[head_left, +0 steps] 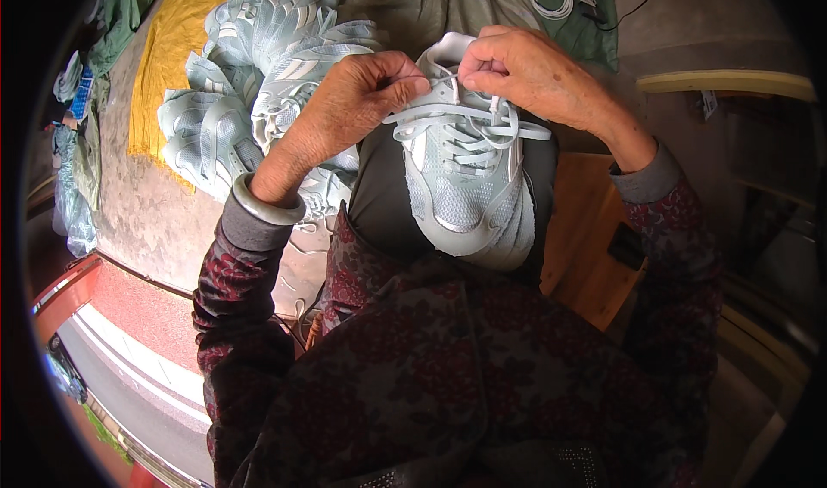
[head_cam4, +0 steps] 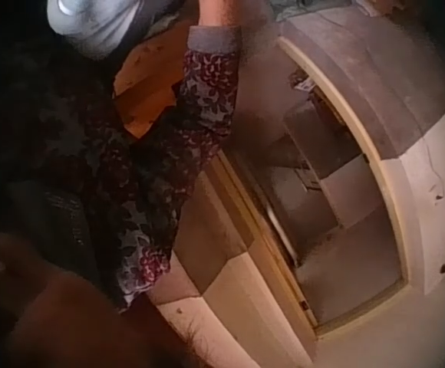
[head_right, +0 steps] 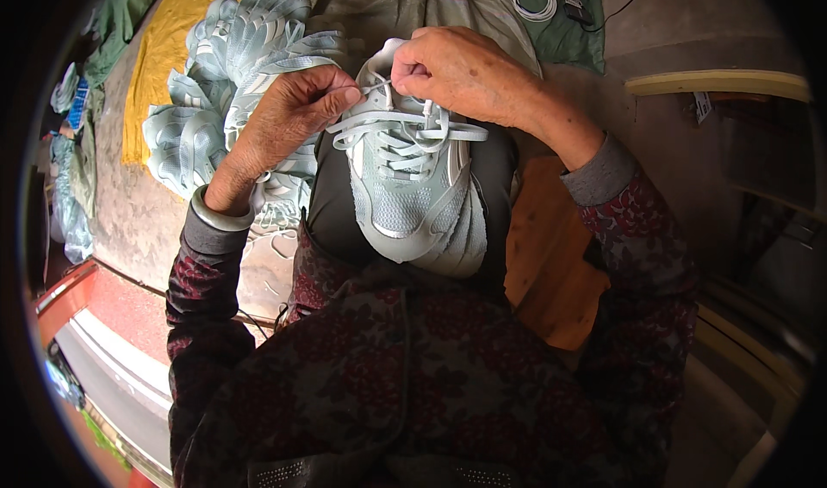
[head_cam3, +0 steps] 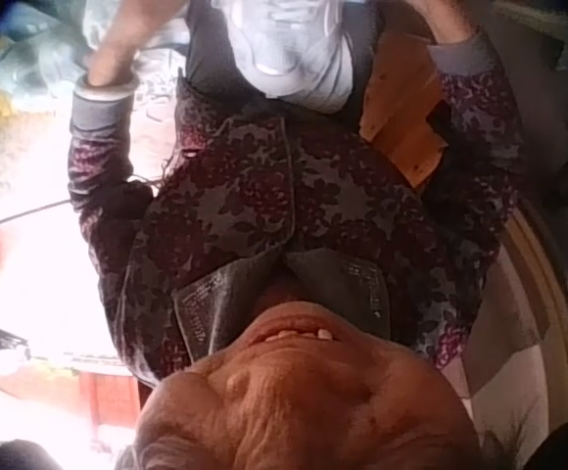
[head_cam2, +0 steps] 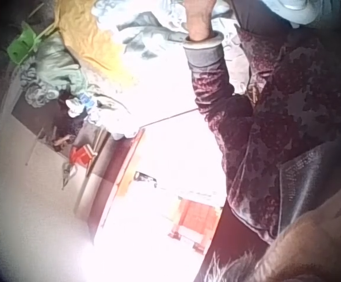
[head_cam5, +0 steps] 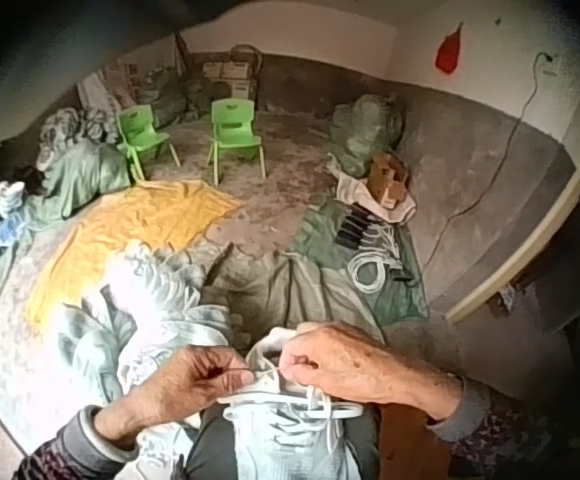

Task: The recorder is lacing a light green sneaker while sitting in a workshop.

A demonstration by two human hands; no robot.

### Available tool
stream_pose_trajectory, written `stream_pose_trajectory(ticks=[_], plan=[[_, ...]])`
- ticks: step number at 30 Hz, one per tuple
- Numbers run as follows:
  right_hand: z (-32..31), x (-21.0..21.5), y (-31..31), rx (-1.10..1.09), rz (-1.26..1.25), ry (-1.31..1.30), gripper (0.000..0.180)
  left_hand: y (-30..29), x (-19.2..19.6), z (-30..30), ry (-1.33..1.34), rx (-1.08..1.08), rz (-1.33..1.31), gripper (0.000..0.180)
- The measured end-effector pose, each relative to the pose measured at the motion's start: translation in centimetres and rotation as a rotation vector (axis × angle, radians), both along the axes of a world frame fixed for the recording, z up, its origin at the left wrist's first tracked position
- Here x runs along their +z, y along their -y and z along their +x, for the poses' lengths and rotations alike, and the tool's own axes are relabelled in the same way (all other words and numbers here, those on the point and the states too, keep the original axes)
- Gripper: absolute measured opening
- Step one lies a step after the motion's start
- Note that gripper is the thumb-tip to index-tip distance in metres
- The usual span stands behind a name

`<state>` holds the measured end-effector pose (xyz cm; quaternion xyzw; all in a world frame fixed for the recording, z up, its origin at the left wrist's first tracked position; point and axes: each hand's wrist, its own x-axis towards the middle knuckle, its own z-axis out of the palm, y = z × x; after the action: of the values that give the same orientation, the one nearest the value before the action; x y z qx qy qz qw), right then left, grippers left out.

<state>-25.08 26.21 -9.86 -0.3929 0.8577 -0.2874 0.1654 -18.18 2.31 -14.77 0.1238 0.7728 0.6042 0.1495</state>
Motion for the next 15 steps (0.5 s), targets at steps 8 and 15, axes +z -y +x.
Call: stream_pose_trajectory(ticks=[8, 15], plan=[[0.85, -0.52, 0.52, -0.056, -0.002, 0.062, 0.016, 0.01, -0.51, 0.09, 0.044, 0.009, 0.004, 0.015], [1.03, -0.83, 0.66, -0.094, -0.072, 0.145, 0.016, -0.02, -0.01, 0.24, 0.078, -0.005, 0.033, 0.013]])
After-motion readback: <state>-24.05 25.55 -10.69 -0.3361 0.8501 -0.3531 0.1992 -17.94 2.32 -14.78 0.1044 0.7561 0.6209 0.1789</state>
